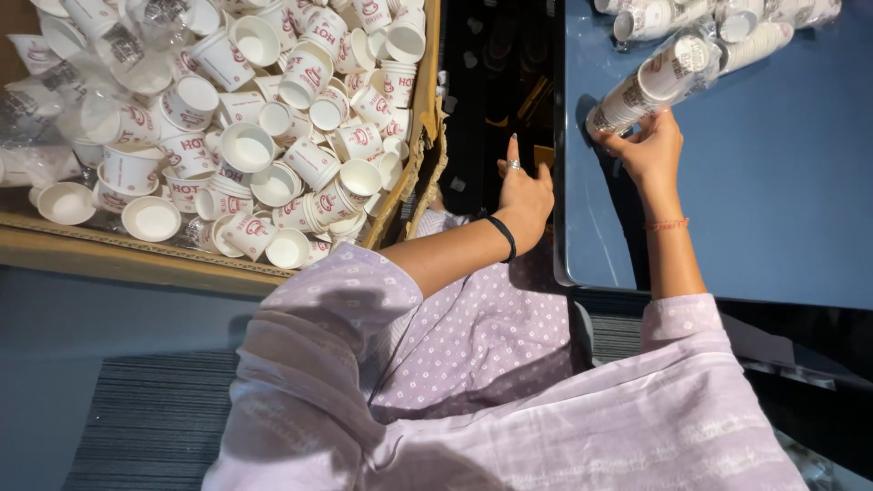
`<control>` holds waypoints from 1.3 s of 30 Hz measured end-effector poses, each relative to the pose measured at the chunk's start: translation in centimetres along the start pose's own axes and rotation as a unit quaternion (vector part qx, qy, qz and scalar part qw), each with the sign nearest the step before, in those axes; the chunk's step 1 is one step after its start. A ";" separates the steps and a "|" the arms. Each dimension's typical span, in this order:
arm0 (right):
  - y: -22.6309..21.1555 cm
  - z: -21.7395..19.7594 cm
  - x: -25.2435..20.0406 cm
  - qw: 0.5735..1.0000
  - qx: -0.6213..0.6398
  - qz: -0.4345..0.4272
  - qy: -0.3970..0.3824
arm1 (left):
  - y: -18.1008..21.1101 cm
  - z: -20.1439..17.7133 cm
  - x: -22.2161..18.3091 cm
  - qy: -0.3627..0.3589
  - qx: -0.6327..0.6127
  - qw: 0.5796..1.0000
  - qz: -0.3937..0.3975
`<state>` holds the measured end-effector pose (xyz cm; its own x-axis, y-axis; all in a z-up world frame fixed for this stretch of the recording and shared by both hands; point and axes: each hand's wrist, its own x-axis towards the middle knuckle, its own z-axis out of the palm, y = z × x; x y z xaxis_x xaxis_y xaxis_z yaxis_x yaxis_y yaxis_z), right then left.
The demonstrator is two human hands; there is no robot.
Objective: The recorder is seen stacking paper cups and placing them into a plastic bag.
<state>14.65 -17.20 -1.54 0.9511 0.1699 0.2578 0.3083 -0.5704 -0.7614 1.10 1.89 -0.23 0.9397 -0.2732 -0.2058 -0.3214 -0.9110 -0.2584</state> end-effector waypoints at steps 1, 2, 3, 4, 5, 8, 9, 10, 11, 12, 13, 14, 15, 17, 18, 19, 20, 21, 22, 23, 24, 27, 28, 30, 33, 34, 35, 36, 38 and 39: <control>-0.6 0.1 0.0 1.000 0.001 -0.004 0.000 | 0.0 -0.1 0.0 0.002 0.001 1.000 -0.003; -1.2 0.2 0.1 1.000 -0.009 -0.010 0.005 | 0.0 -0.3 0.0 -0.009 0.005 1.000 -0.004; -1.8 0.4 -0.1 1.000 -0.019 -0.016 0.010 | 0.0 -0.3 -0.2 -0.022 0.007 1.000 -0.004; -2.6 0.5 -0.6 1.000 -0.018 -0.018 0.009 | -0.2 -0.5 -0.3 -0.022 0.008 1.000 -0.007; -3.3 0.5 -1.3 0.998 -0.032 -0.044 0.014 | -0.3 -0.7 -0.4 -0.041 0.000 0.999 0.007; -3.5 0.1 -4.5 0.996 -0.065 -0.060 0.008 | 0.0 -0.8 -0.2 -0.053 -0.014 0.998 0.023; -3.2 0.0 -5.6 0.996 -0.080 -0.048 -0.003 | 0.2 -0.6 -0.1 -0.048 -0.017 0.998 0.024; -4.5 0.1 -7.9 0.995 -0.082 -0.050 -0.004 | 0.1 -1.1 -0.2 -0.046 -0.019 0.999 0.023; -5.9 0.4 -10.2 0.984 -0.144 -0.102 -0.019 | -0.2 -1.6 -0.4 -0.063 -0.027 0.997 0.037; -7.3 0.6 -12.5 0.966 -0.205 -0.153 -0.034 | -0.4 -2.0 -0.6 -0.081 -0.035 0.995 0.051; -7.9 0.7 -13.4 0.966 -0.203 -0.156 -0.037 | -0.4 -2.3 -0.3 -0.081 -0.036 0.995 0.047; -8.5 0.6 -14.3 0.954 -0.245 -0.167 -0.049 | -0.5 -2.5 0.1 -0.063 -0.053 0.996 0.042; -9.0 0.7 -15.2 0.940 -0.285 -0.178 -0.061 | -0.6 -2.7 0.4 -0.047 -0.069 0.996 0.036; -9.4 0.6 -15.2 0.943 -0.273 -0.178 -0.065 | -2.3 -3.3 2.3 0.047 -0.137 0.989 0.006; -9.6 0.7 -15.3 0.946 -0.264 -0.174 -0.065 | -3.2 -3.5 3.1 0.143 -0.202 0.969 -0.020; -9.5 0.8 -15.6 0.947 -0.259 -0.176 -0.070 | -5.4 -4.3 2.9 0.138 -0.201 0.969 -0.026; -9.5 0.8 -15.8 0.949 -0.253 -0.176 -0.064 | -7.6 -5.2 2.7 0.252 -0.239 0.936 -0.054; -9.5 0.7 -15.6 0.951 -0.250 -0.176 -0.052 | -9.9 -6.5 2.9 0.366 -0.271 0.887 -0.080; -9.5 0.9 -15.6 0.951 -0.247 -0.180 -0.053 | -12.8 -5.9 3.4 0.367 -0.268 0.887 -0.084; -9.4 0.8 -15.6 0.951 -0.246 -0.181 -0.047 | -15.5 -5.4 4.0 0.414 -0.273 0.859 -0.130; -9.3 0.6 -15.6 0.951 -0.246 -0.183 -0.041 | -18.3 -5.0 4.6 0.458 -0.277 0.826 -0.176; -9.6 0.7 -15.6 0.952 -0.243 -0.181 -0.040 | -27.1 3.7 8.2 0.527 -0.273 0.773 -0.225; -9.7 0.7 -15.7 0.953 -0.242 -0.179 -0.040 | -27.9 4.6 7.4 0.526 -0.272 0.774 -0.224; -10.0 0.7 -15.8 0.952 -0.246 -0.177 -0.040 | -29.6 6.2 5.9 0.495 -0.238 0.810 -0.205; -9.7 0.8 -15.8 0.952 -0.246 -0.178 -0.037 | -27.0 2.4 1.8 0.294 -0.518 0.782 -0.183; -9.8 0.8 -15.7 0.952 -0.247 -0.178 -0.035 | -26.5 4.0 3.3 0.295 -0.518 0.782 -0.181; -9.9 0.8 -15.7 0.953 -0.245 -0.177 -0.035 | -25.8 5.6 4.9 0.455 -0.263 0.823 -0.217; -9.9 0.7 -15.7 0.953 -0.244 -0.176 -0.035 | -25.0 7.3 6.5 0.574 0.015 0.784 -0.236; -9.9 0.7 -15.9 0.953 -0.245 -0.172 -0.036 | -24.3 7.5 6.9 0.489 0.023 0.843 -0.222; -10.0 0.8 -15.9 0.954 -0.244 -0.172 -0.035 | -24.1 7.5 7.1 0.399 0.034 0.892 -0.208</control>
<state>-3.52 -13.61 1.47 0.7998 0.4579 0.3881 0.5732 -0.7744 -0.2677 14.58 24.22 -2.57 0.7541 -0.0743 0.6525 0.0932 -0.9714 -0.2183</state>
